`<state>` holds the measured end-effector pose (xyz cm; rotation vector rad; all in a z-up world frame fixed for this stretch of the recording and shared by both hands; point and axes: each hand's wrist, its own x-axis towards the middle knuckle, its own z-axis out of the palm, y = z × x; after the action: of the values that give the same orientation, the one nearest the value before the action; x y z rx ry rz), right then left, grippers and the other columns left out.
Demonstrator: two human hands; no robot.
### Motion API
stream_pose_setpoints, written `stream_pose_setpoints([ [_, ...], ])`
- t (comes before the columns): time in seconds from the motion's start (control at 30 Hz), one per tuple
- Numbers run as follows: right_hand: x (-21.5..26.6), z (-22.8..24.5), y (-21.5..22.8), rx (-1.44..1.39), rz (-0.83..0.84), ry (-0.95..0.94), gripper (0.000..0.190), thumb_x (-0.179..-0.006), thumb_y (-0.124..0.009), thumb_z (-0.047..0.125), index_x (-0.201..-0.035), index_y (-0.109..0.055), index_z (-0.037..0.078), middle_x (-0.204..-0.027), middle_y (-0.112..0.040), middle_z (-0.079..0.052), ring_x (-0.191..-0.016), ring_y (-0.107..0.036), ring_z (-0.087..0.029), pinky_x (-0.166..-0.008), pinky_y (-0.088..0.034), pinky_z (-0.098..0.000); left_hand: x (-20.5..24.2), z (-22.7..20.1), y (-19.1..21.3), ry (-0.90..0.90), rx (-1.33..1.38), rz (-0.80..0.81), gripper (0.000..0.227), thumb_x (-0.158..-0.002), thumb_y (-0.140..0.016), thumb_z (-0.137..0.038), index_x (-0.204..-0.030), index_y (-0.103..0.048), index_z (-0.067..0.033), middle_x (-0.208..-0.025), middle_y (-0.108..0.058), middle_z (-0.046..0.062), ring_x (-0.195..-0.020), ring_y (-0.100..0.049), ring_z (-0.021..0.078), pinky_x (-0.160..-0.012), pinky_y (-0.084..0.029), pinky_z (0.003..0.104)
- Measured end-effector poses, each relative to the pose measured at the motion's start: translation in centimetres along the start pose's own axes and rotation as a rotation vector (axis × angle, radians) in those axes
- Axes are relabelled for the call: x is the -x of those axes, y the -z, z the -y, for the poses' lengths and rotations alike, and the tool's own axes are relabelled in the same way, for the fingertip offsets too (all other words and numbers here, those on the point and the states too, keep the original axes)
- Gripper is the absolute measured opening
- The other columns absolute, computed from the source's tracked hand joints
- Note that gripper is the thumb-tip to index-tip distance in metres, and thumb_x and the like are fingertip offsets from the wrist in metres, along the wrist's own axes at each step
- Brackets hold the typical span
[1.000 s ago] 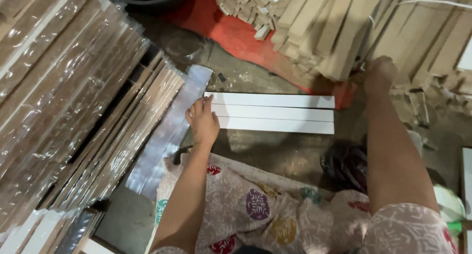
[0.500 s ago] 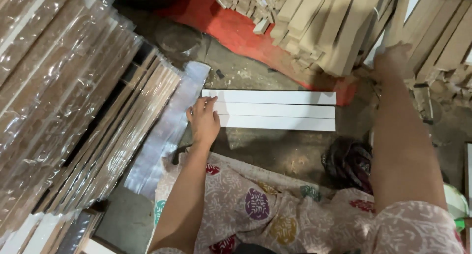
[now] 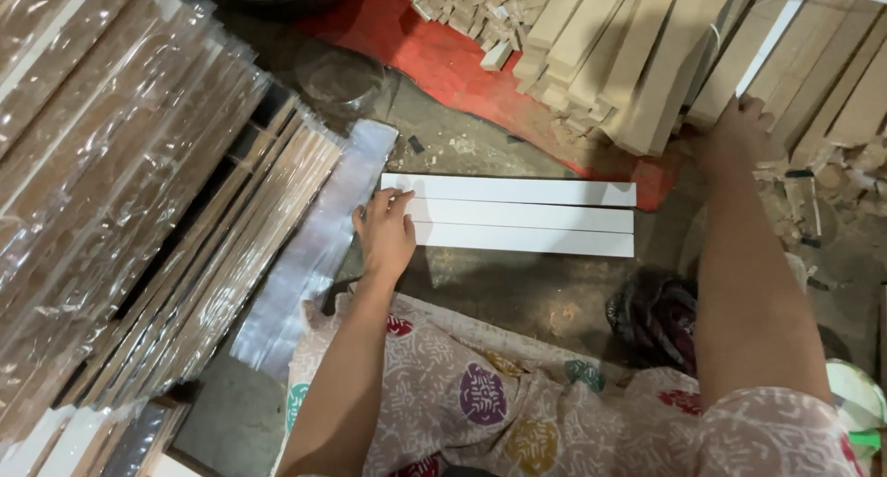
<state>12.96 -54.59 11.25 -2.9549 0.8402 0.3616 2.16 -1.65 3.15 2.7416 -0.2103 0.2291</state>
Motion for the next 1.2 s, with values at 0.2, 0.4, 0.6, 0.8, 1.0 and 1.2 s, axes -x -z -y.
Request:
stream_pose_setpoints([
  [0.2, -1.8, -2.4, 0.4, -0.075, -0.053, 0.196, 0.105, -0.068, -0.095, 0.041, -0.142, -0.041, -0.011, -0.129, -0.046, -0.034, -0.114, -0.048, -0.051, -0.089, -0.049, -0.0612, 0.0, -0.3, 0.5, 0.02, 0.034, -0.006, 0.043, -0.086, -0.068, -0.003, -0.125, -0.072, -0.0192, -0.129, -0.055, 0.001, -0.117, -0.061, 0.0225, -0.107, -0.027, 0.052],
  [0.4, -0.6, -4.5, 7.3, -0.474, 0.11, -0.195, 0.035, -0.09, -0.058, 0.006, -0.067, -0.032, 0.011, -0.058, -0.039, -0.01, -0.057, -0.033, -0.02, -0.059, -0.032, -0.0477, -0.2, -0.4, 0.4, 0.006, 0.024, -0.012, 0.043, -0.086, -0.068, -0.005, -0.126, -0.072, -0.0204, -0.128, -0.055, 0.002, -0.114, -0.059, 0.0253, -0.105, -0.03, 0.053],
  [0.6, -1.2, -6.4, 6.6, -1.537, 0.399, -0.232, 0.023, -0.076, -0.041, -0.002, -0.07, -0.036, 0.02, -0.166, -0.032, -0.013, -0.145, -0.06, -0.038, -0.095, -0.078, -0.0209, 0.2, -0.1, 0.0, 0.018, 0.012, -0.031, 0.041, -0.086, -0.067, -0.005, -0.124, -0.072, -0.0216, -0.128, -0.055, -0.001, -0.117, -0.059, 0.0218, -0.104, -0.03, 0.051],
  [0.8, 3.8, -4.5, 6.5, -0.493, -0.345, -0.049, 0.048, -0.109, -0.061, 0.03, -0.131, -0.035, -0.003, -0.127, -0.063, -0.032, -0.112, -0.062, -0.052, -0.088, -0.049, -0.0605, 0.4, 0.1, -0.4, -0.013, 0.033, -0.041, 0.04, -0.086, -0.067, -0.004, -0.122, -0.074, -0.0202, -0.128, -0.055, 0.001, -0.114, -0.061, 0.0247, -0.105, -0.029, 0.054],
  [1.0, -5.9, -15.8, -5.9, -0.093, -0.408, 0.28, 0.046, -0.12, -0.05, 0.02, -0.08, -0.058, 0.0, -0.072, -0.061, -0.018, -0.068, -0.066, -0.043, -0.053, -0.051, -0.0518, 1.5, -0.6, 0.1, -0.061, 0.022, -0.121, 0.042, -0.082, -0.07, -0.001, -0.117, -0.077, -0.0236, -0.124, -0.056, -0.001, -0.11, -0.061, 0.0238, -0.107, -0.028, 0.054],
  [1.2, -0.4, -17.0, -9.4, -0.597, -0.057, -0.178, 0.051, -0.109, -0.038, 0.047, -0.141, -0.06, 0.014, -0.098, -0.07, -0.016, -0.075, -0.07, -0.035, -0.054, -0.049, -0.0555, 3.6, -3.8, 3.7, -0.099, 0.08, 0.039, 0.036, -0.088, -0.069, -0.002, -0.119, -0.071, -0.0196, -0.125, -0.053, -0.005, -0.115, -0.062, 0.0216, -0.114, -0.029, 0.062],
])
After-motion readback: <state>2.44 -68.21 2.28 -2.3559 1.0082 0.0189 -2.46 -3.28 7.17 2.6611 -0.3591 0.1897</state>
